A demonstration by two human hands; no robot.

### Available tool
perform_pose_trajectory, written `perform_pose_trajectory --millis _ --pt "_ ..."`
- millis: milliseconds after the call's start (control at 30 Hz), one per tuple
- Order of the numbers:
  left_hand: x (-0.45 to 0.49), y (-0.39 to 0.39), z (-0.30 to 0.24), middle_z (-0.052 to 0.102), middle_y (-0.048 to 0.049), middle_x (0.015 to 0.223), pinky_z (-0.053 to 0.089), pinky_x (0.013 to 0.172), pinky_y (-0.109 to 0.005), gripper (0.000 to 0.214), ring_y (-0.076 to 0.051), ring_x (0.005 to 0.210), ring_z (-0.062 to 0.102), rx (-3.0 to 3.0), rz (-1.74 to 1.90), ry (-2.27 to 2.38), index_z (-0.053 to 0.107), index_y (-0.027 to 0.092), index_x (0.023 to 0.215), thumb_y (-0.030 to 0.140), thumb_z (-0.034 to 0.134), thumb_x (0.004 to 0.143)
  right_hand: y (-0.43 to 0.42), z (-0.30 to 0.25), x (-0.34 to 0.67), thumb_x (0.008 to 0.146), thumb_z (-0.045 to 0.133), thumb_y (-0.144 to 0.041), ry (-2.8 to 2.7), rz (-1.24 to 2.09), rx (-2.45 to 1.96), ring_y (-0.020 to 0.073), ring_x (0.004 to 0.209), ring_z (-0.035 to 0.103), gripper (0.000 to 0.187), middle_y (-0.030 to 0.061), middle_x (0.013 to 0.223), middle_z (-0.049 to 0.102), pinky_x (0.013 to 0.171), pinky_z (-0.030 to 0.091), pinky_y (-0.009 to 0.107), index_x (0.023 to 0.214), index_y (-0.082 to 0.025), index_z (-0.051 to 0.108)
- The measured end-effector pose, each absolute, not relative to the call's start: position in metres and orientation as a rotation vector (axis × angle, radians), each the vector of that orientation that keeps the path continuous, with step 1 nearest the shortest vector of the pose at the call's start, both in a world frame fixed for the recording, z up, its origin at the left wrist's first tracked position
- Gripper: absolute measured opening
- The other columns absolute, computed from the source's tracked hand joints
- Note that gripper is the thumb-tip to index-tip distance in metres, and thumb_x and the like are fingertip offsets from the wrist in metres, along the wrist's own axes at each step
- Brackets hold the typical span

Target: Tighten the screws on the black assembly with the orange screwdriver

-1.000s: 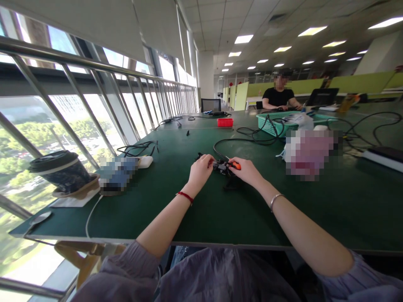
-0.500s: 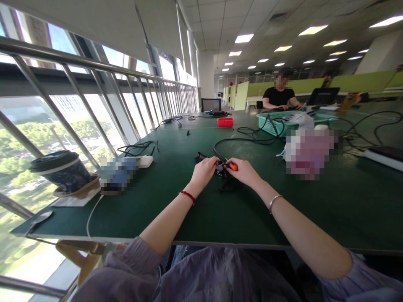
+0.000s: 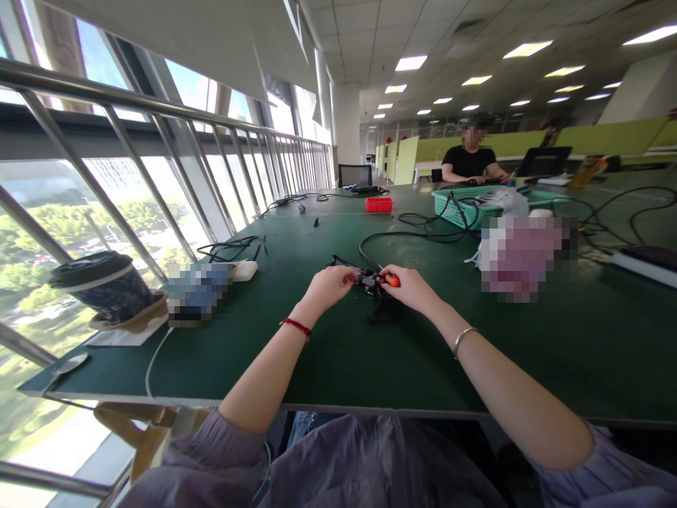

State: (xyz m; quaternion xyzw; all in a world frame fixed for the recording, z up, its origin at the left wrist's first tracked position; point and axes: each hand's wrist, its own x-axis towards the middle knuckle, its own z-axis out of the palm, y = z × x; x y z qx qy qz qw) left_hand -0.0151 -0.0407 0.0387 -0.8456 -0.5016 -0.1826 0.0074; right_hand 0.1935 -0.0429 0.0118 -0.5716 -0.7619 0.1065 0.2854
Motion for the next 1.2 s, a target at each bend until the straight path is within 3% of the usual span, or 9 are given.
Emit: perform_pose_trajectory --millis 167,333,933,1200 --pt "-0.009 -0.042 0.035 0.072 -0.0026 0.104 0.051 0.082 -0.024 0.027 -0.018 0.095 0.066 -2.768 -0.224 -1.356 0.073 0.022 0.096 0.010 0.054 0.082 -0.044 0.012 0.194 0.081 0.060 -0.025 -2.043 0.275 -1.533 0.0196 0.087 0.067 0.025 0.0059 0.099 0.072 0.074 0.047 0.026 0.105 -0.023 0.066" --pt "0.003 -0.043 0.031 0.071 -0.0079 0.101 0.053 0.078 -0.027 0.025 -0.020 0.089 0.068 -2.674 -0.103 -1.302 0.073 0.018 0.091 0.010 0.049 0.087 -0.044 0.013 0.194 0.081 0.060 -0.025 -2.052 0.278 -1.542 0.0197 0.086 0.067 0.026 0.0062 0.099 0.072 0.072 0.047 0.026 0.107 -0.023 0.065" --pt "-0.001 -0.046 0.031 0.068 -0.0098 0.104 0.052 0.083 -0.029 0.027 -0.022 0.100 0.065 -2.503 -0.066 -1.576 0.066 0.015 0.099 0.004 0.047 0.083 -0.046 0.014 0.194 0.081 0.060 -0.026 -2.061 0.300 -1.544 0.0202 0.086 0.067 0.028 0.0068 0.100 0.071 0.074 0.048 0.028 0.109 -0.023 0.064" --pt "-0.003 -0.040 0.028 0.070 -0.0066 0.094 0.053 0.079 -0.029 0.023 -0.021 0.088 0.066 -2.620 -0.404 -1.512 0.071 0.017 0.086 0.006 0.053 0.075 -0.044 0.013 0.195 0.081 0.060 -0.025 -2.064 0.298 -1.522 0.0208 0.087 0.067 0.027 0.0066 0.099 0.072 0.075 0.049 0.029 0.108 -0.023 0.065"
